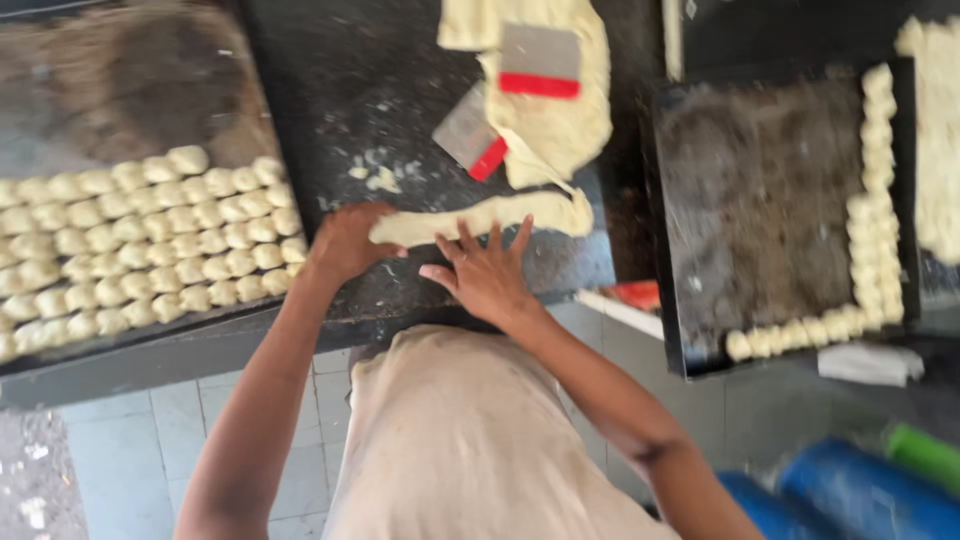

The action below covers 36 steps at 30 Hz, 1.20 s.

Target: The person shapes small pieces of dough into balls by hand and places them in rows on metal baking trays.

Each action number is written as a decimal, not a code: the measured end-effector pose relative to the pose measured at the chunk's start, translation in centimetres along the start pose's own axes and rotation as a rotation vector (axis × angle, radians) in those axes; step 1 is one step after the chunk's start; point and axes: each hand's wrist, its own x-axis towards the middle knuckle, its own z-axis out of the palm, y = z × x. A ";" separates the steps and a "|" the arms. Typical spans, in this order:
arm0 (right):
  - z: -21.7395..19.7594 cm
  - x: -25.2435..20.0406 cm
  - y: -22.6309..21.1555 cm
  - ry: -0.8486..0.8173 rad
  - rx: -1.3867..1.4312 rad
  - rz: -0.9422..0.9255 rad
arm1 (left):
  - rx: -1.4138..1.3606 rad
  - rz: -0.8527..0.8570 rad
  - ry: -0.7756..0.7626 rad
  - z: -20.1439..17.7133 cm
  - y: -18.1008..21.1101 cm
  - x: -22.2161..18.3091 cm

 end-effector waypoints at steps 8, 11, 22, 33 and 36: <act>-0.3 5.6 2.7 -0.011 0.428 -0.056 | -0.187 -0.024 0.286 2.9 -4.8 -1.4; -2.3 12.8 12.7 0.319 0.115 0.114 | -0.046 0.050 0.440 3.5 -4.9 -2.9; -11.4 15.1 15.2 0.526 0.071 0.059 | 0.059 -0.051 0.211 0.7 -2.3 -2.5; -5.6 4.8 -11.9 0.377 0.419 0.339 | 0.129 0.190 0.255 -1.8 -5.4 -3.9; -4.3 5.9 -10.3 0.380 0.453 0.390 | 0.210 0.190 0.226 -1.7 -5.5 -4.1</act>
